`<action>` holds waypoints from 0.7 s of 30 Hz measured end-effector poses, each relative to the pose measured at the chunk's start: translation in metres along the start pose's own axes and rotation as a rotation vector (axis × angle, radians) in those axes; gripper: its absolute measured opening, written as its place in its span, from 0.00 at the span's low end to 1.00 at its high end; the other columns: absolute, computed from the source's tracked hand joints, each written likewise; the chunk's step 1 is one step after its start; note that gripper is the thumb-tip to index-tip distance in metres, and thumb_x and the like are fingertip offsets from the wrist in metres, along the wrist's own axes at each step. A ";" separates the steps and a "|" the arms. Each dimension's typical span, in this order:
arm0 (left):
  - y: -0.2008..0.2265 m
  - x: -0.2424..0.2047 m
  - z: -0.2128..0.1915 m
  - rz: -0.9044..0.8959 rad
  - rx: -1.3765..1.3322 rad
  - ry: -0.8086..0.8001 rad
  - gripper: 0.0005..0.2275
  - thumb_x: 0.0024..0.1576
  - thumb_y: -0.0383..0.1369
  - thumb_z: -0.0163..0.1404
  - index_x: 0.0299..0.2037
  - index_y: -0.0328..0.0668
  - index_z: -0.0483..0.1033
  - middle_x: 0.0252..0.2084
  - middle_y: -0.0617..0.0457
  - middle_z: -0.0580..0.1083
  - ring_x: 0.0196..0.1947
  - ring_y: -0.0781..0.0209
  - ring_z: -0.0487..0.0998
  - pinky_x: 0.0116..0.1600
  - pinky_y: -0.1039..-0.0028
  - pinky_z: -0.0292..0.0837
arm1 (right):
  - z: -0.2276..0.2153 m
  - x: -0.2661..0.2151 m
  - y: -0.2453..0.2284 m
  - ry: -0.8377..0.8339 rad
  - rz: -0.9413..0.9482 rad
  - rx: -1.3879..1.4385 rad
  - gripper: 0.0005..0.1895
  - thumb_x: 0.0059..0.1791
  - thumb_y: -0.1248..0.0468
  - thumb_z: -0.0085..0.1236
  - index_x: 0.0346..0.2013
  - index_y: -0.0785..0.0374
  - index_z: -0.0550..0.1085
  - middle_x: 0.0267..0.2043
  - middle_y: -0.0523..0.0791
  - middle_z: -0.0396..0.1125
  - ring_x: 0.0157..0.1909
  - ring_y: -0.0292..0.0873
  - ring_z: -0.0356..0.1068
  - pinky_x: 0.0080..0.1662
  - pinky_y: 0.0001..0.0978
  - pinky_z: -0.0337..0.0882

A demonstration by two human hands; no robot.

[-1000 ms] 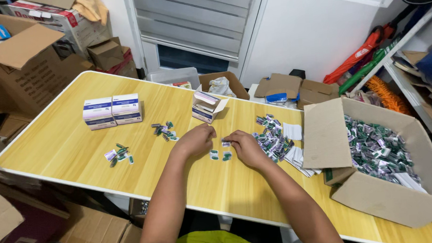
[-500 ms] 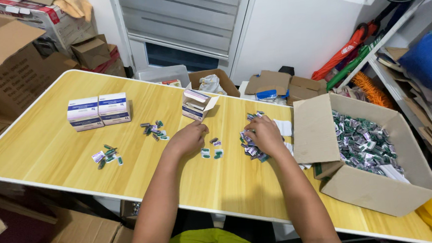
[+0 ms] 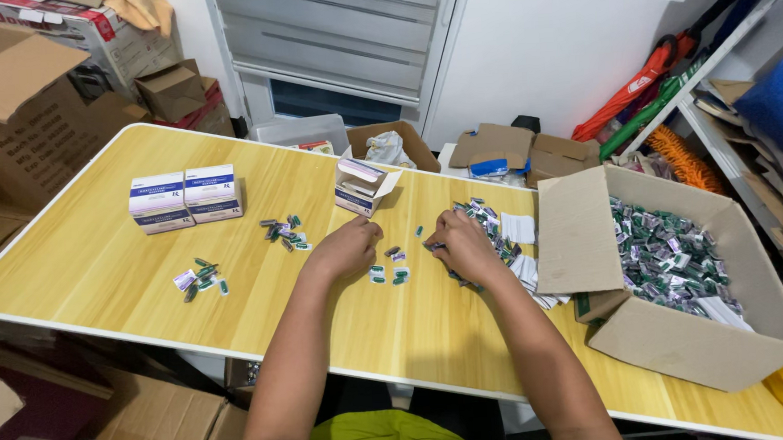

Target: The person unwraps small foil-wrapped capsules from a pile on a table and arranges them into separate groups by color. The person handles the capsules one at a time, separating green and purple capsules into distinct piles.

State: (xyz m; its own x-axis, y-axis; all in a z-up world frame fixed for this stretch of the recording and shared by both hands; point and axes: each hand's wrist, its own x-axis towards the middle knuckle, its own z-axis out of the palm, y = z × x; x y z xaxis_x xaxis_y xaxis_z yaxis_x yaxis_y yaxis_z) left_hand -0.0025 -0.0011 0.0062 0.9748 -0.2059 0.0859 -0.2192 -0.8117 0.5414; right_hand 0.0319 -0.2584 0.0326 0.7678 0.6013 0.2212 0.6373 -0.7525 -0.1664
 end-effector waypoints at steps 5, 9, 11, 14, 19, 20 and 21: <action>0.006 -0.005 -0.005 -0.014 -0.010 0.020 0.16 0.54 0.27 0.44 0.52 0.41 0.76 0.59 0.49 0.71 0.57 0.50 0.74 0.59 0.59 0.70 | -0.003 0.002 0.010 0.125 -0.025 0.194 0.05 0.48 0.66 0.63 0.36 0.63 0.82 0.42 0.47 0.71 0.49 0.50 0.69 0.53 0.42 0.69; 0.009 -0.006 -0.007 -0.023 -0.021 0.015 0.17 0.54 0.27 0.43 0.52 0.40 0.76 0.60 0.48 0.71 0.57 0.49 0.74 0.59 0.59 0.70 | 0.001 0.005 0.021 0.235 0.228 0.380 0.09 0.47 0.67 0.59 0.41 0.65 0.80 0.41 0.50 0.74 0.40 0.51 0.76 0.45 0.40 0.74; 0.009 -0.006 -0.006 -0.001 -0.002 0.018 0.17 0.54 0.27 0.43 0.52 0.40 0.76 0.60 0.48 0.71 0.57 0.49 0.74 0.60 0.59 0.70 | 0.009 0.007 0.025 0.243 0.207 0.334 0.09 0.46 0.67 0.61 0.39 0.66 0.81 0.41 0.51 0.75 0.39 0.52 0.75 0.44 0.41 0.74; 0.006 -0.005 -0.004 0.015 0.003 0.027 0.17 0.54 0.27 0.44 0.52 0.40 0.77 0.59 0.47 0.71 0.57 0.48 0.74 0.60 0.59 0.70 | 0.022 0.010 0.030 0.201 0.060 0.224 0.09 0.47 0.68 0.59 0.38 0.66 0.82 0.42 0.52 0.75 0.42 0.54 0.75 0.48 0.41 0.74; 0.001 -0.002 0.000 0.029 0.014 0.016 0.16 0.55 0.28 0.45 0.52 0.39 0.76 0.57 0.46 0.72 0.57 0.48 0.74 0.60 0.59 0.70 | 0.026 0.011 0.030 0.142 0.033 0.173 0.11 0.48 0.62 0.62 0.39 0.68 0.81 0.42 0.53 0.75 0.45 0.55 0.74 0.49 0.44 0.73; 0.000 -0.002 0.001 0.036 0.014 0.015 0.15 0.55 0.28 0.45 0.52 0.39 0.76 0.57 0.46 0.72 0.57 0.48 0.74 0.60 0.59 0.70 | 0.025 0.012 0.026 0.110 0.089 0.175 0.14 0.47 0.59 0.65 0.39 0.68 0.81 0.41 0.53 0.75 0.44 0.55 0.74 0.48 0.44 0.72; 0.000 -0.001 0.001 0.043 0.015 0.017 0.15 0.55 0.28 0.45 0.52 0.39 0.76 0.56 0.46 0.72 0.57 0.48 0.75 0.60 0.59 0.71 | 0.024 0.013 0.022 0.078 0.142 0.177 0.17 0.46 0.56 0.67 0.39 0.68 0.81 0.40 0.53 0.74 0.44 0.55 0.73 0.47 0.45 0.72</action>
State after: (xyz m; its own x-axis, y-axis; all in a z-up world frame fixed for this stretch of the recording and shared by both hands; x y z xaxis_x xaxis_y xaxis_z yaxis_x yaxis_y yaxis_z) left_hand -0.0035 -0.0012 0.0048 0.9651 -0.2313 0.1230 -0.2611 -0.8104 0.5245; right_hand 0.0578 -0.2607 0.0090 0.8476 0.4650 0.2558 0.5300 -0.7653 -0.3652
